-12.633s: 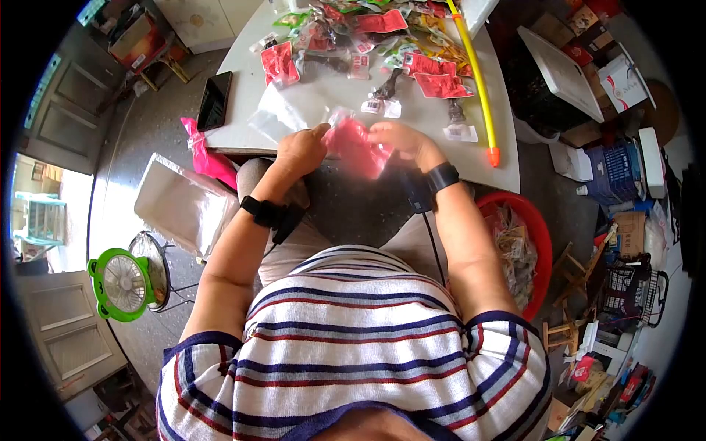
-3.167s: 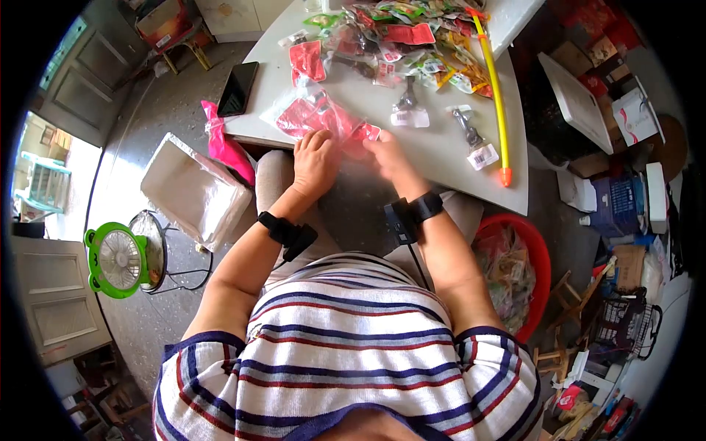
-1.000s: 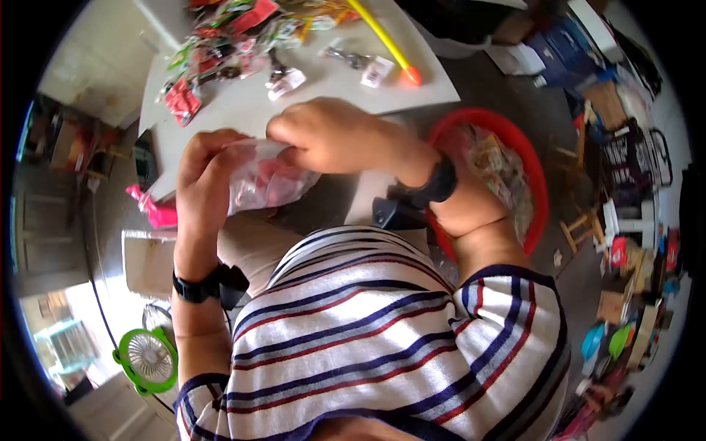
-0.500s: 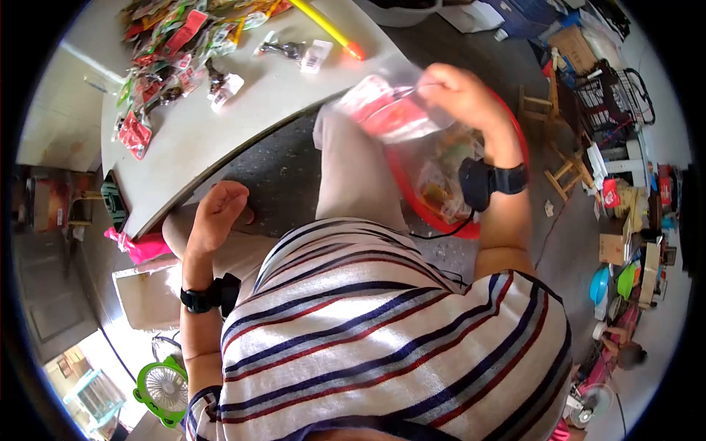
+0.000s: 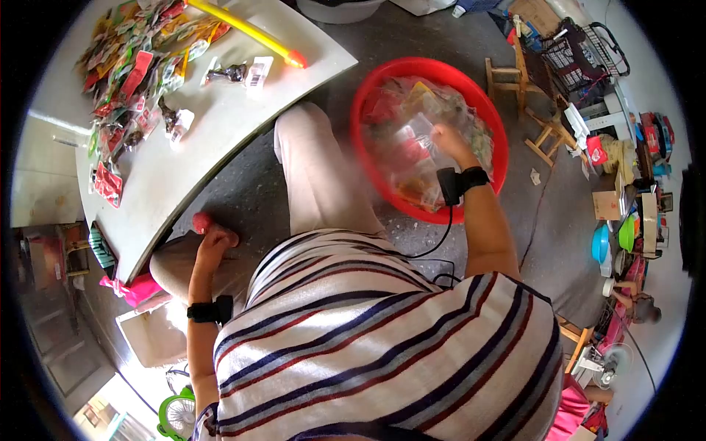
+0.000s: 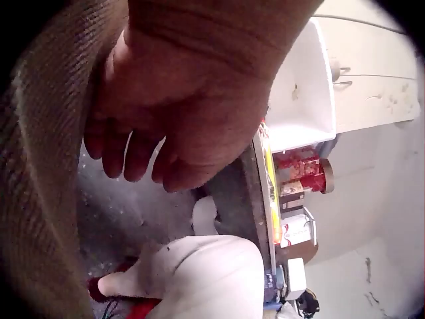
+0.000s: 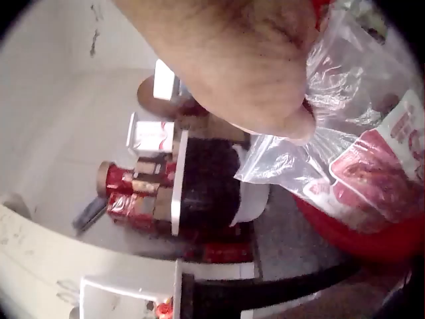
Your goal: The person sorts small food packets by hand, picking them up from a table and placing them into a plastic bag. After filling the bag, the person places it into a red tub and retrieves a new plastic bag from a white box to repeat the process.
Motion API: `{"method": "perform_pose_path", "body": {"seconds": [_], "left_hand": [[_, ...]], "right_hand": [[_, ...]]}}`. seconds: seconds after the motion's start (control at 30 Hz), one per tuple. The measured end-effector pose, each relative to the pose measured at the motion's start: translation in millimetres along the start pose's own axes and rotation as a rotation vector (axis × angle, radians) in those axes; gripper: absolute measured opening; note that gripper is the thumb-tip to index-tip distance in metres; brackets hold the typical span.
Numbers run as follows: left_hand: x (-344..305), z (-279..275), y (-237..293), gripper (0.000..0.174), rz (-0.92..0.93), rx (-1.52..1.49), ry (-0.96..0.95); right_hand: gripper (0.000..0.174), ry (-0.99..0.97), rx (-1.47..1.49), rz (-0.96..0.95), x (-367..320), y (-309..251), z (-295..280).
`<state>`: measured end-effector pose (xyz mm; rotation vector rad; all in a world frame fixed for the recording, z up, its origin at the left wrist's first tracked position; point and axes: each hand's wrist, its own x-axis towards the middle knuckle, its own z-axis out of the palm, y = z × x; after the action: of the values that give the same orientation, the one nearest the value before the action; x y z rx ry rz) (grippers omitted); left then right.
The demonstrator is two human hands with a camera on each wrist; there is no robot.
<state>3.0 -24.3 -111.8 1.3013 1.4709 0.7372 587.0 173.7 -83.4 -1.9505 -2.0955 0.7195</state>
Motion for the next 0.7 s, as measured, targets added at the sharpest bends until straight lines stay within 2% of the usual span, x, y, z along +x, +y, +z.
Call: {"method": "perform_pose_path", "body": {"seconds": [0.03,0.13,0.2,0.23,0.3,0.37,0.47,0.57,0.6,0.7], "left_hand": [[-0.8,1.8,3.7,0.015,-0.066,-0.013,0.026],[-0.8,4.2,11.9,0.009,-0.239,-0.077,0.071],[1.2,0.3,0.3,0.010,-0.324,-0.150,0.051],[2.1,2.0,3.4,0.009,-0.326,-0.165,0.059],[2.4,5.7,10.9,0.009,-0.330,-0.196,0.078],[4.9,8.4,10.7,0.008,-0.242,-0.173,0.075],[1.4,13.3,41.5,0.008,-0.179,-0.187,0.018],[-0.4,17.1,84.9,0.009,-0.209,-0.263,-0.003],[-0.2,17.4,97.5,0.010,-0.229,-0.296,0.004],[0.1,11.7,145.5,0.013,0.053,-0.021,0.029]], "right_hand": [[0.018,-0.037,0.015,0.005,6.1,23.6,2.7],[0.020,0.096,0.045,0.033,9.4,46.9,-10.6],[0.023,0.194,-0.235,0.104,7.8,43.5,-39.3],[0.024,0.242,-0.375,0.140,5.5,37.4,-55.2],[0.025,0.304,-0.364,0.280,6.5,49.2,-77.7],[0.025,0.444,-0.585,0.339,1.1,73.0,-89.4],[0.024,0.709,-0.596,0.478,-17.3,83.6,-87.4],[0.027,0.503,-0.371,0.712,-16.0,83.0,-68.0],[0.025,0.507,-0.374,0.588,-12.3,86.1,-54.7],[0.020,0.531,-0.296,0.252,4.4,83.8,-12.4]]}}
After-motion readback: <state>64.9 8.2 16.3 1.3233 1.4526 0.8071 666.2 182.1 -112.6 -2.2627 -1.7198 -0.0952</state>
